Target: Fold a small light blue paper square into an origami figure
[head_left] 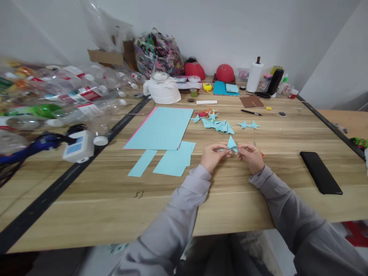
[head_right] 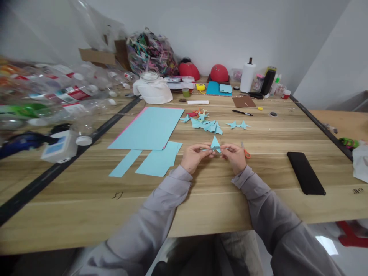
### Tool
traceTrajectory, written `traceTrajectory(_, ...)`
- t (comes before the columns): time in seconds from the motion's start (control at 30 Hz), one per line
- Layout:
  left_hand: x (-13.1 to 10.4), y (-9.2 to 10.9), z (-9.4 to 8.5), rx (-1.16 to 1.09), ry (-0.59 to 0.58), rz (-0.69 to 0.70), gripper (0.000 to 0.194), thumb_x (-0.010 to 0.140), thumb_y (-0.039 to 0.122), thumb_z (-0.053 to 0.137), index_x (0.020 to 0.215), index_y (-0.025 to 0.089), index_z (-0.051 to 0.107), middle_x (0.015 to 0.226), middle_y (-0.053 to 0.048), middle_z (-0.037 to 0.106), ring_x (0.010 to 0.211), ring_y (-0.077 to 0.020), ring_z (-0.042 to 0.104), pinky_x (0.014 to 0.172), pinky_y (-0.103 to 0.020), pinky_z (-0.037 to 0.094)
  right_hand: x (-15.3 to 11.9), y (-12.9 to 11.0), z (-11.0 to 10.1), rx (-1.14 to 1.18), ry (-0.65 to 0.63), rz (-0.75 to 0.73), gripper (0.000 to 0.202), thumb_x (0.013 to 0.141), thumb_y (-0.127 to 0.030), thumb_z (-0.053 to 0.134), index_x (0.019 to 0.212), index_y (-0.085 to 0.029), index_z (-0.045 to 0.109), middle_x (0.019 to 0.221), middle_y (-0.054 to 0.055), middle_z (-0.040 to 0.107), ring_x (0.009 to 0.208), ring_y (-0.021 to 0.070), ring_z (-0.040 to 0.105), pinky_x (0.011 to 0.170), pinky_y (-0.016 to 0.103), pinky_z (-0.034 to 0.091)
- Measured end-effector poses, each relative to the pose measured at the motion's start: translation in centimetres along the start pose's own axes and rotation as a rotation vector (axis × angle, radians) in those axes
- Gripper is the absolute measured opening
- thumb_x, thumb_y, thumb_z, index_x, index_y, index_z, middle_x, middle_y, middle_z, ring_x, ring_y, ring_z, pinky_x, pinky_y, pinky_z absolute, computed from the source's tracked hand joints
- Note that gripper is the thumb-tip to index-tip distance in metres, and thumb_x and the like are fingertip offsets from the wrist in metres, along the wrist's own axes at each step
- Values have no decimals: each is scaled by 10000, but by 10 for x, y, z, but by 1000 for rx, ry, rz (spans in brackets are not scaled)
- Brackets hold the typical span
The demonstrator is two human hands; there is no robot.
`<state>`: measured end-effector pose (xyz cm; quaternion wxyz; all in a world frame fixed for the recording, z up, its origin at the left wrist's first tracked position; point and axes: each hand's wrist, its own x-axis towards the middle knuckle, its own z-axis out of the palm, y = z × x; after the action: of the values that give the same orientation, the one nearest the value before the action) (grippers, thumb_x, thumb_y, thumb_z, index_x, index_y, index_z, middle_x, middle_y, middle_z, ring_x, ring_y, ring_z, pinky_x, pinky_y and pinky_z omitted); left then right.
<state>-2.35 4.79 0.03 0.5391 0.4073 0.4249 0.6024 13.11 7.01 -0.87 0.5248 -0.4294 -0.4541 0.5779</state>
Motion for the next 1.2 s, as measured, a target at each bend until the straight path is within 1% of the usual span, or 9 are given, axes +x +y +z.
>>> traceTrajectory(0.13, 0, -2, -1, 149, -4, 77, 83, 569, 242, 740, 582, 165, 713, 796, -65, 735, 763, -178, 662, 725, -302, 530, 0, 1, 1, 66, -44, 93, 396, 515, -438, 828, 701, -183, 590, 528, -39, 648, 442, 105, 592, 418, 205, 450)
traceTrajectory(0.2, 1, -5, -1, 196, 19, 77, 100, 566, 252, 749, 607, 164, 725, 702, -49, 717, 685, -153, 630, 654, -267, 501, 0, 2, 2, 39, -64, 99, 433, 471, -410, 863, 710, -179, 584, 544, -36, 657, 450, 106, 598, 434, 212, 473)
traceTrajectory(0.33, 3, -10, -1, 206, 53, -14, 280, 434, 253, 847, 660, 142, 726, 506, 7, 616, 464, -86, 480, 472, -219, 377, -2, 4, 3, -51, -84, 61, 440, 418, -386, 888, 680, -160, 616, 496, -19, 651, 436, 108, 593, 454, 221, 486)
traceTrajectory(0.43, 4, -8, 0, 141, 87, -21, 314, 376, 262, 877, 592, 139, 686, 590, -8, 660, 512, -92, 531, 525, -231, 440, -2, 3, 4, -45, -60, 82, 442, 390, -400, 892, 644, -162, 620, 471, -13, 651, 421, 110, 593, 439, 214, 474)
traceTrajectory(0.53, 4, -3, 0, 44, 83, -83, 372, 346, 251, 890, 611, 139, 654, 559, 20, 637, 504, -94, 548, 538, -239, 469, -3, 1, 5, -29, -69, 120, 436, 381, -409, 893, 619, -162, 624, 463, -11, 654, 410, 103, 591, 439, 204, 470)
traceTrajectory(0.7, 3, 3, -3, -50, 38, -153, 586, 366, 229, 896, 892, 125, 661, 599, -3, 689, 532, -124, 607, 573, -260, 495, -5, -3, 7, -62, -135, 112, 413, 407, -420, 887, 609, -159, 639, 467, -4, 660, 399, 106, 591, 430, 206, 460)
traceTrajectory(0.87, 2, 1, -3, -92, 84, -188, 691, 383, 263, 898, 1007, 120, 638, 636, -13, 706, 561, -137, 631, 584, -268, 503, -9, -2, 10, -65, -85, 62, 410, 448, -467, 864, 614, -166, 641, 461, -1, 657, 402, 113, 591, 435, 219, 465)
traceTrajectory(1.1, 3, -5, 0, -9, 84, -153, 555, 414, 295, 889, 894, 119, 674, 446, 69, 549, 443, -96, 530, 478, -221, 418, -5, 2, 6, -58, -90, 104, 439, 447, -492, 854, 637, -165, 632, 500, 8, 671, 441, 127, 615, 456, 228, 477)
traceTrajectory(1.2, 3, -5, 1, -66, 104, -124, 573, 406, 295, 888, 906, 123, 667, 485, 69, 570, 447, -73, 505, 473, -202, 388, -5, 0, 4, -109, -164, 106, 419, 437, -468, 857, 565, -167, 595, 486, -9, 649, 433, 111, 585, 451, 225, 458)
